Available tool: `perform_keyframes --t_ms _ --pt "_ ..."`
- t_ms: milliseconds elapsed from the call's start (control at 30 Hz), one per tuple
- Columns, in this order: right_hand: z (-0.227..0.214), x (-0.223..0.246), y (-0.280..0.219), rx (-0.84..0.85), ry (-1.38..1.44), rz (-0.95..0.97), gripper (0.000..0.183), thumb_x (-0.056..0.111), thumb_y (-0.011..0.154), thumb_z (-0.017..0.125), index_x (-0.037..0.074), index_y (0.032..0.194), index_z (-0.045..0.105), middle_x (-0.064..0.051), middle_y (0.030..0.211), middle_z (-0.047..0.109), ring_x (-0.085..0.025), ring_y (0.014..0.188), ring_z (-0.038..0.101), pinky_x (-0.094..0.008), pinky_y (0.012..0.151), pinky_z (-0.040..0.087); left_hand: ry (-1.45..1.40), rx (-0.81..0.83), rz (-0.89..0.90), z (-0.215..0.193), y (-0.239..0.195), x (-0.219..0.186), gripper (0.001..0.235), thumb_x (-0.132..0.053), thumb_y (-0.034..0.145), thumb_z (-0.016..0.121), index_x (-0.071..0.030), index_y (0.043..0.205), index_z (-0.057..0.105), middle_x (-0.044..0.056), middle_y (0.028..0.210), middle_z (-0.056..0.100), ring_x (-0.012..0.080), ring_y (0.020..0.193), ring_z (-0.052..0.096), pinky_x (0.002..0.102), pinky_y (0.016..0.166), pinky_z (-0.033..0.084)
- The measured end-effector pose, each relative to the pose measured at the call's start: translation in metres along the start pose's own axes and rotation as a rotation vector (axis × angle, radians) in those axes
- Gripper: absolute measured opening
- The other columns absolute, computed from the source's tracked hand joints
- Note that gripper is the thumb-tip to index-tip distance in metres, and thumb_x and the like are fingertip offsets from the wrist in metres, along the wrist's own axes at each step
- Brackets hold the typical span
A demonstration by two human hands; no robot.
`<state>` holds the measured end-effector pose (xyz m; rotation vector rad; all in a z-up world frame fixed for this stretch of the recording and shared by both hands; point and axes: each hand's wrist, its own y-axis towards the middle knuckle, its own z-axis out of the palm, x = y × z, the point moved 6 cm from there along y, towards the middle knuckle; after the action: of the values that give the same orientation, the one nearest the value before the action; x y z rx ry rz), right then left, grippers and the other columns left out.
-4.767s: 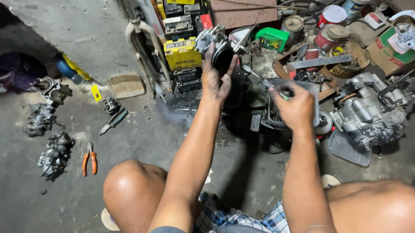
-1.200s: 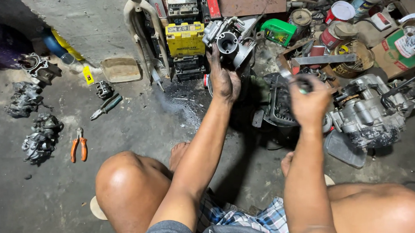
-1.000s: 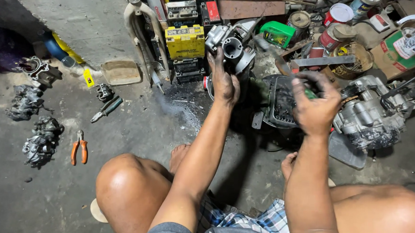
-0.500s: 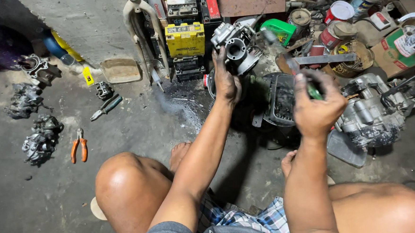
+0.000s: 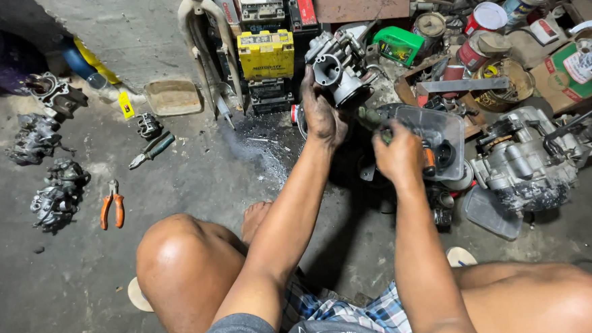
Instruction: Disassembling and cleaning a motorcycle carburetor using a screwdriver and a cloth
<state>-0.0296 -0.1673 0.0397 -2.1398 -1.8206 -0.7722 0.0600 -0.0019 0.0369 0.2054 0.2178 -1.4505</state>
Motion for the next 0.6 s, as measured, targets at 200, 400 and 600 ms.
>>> perform_keyframes --t_ms 200,400,600 --pt "0.036 -0.031 0.016 0.149 -0.002 0.005 0.038 0.025 0.084 0.074 0.008 0.118 0.077 -0.020 0.103 0.076 -0.042 0.104 0.071 -0.054 0.091 0.057 0.024 -0.120 -0.021 0.031 -0.023 -0.009 0.053 -0.058 0.093 0.072 -0.011 0.116 0.073 0.013 0.105 0.077 0.0286 0.092 0.075 0.050 0.087 0.062" --pt "-0.011 -0.044 0.023 -0.359 0.382 -0.079 0.008 0.018 0.092 0.080 0.019 0.099 0.079 -0.009 0.089 0.073 -0.027 0.089 0.070 -0.038 0.084 0.053 0.081 -0.155 0.002 -0.018 0.010 0.000 0.053 -0.058 0.092 0.072 -0.011 0.116 0.073 0.010 0.104 0.077 0.0255 0.091 0.076 0.047 0.084 0.064" --pt "-0.048 -0.031 0.020 -0.599 0.737 -0.300 0.009 0.001 0.097 0.078 0.003 0.105 0.074 -0.011 0.099 0.072 -0.015 0.090 0.065 -0.029 0.082 0.051 0.248 -0.225 0.068 -0.093 0.053 0.024 0.074 -0.052 0.094 0.074 -0.008 0.149 0.050 0.019 0.140 0.060 0.0327 0.125 0.061 0.050 0.106 0.052"
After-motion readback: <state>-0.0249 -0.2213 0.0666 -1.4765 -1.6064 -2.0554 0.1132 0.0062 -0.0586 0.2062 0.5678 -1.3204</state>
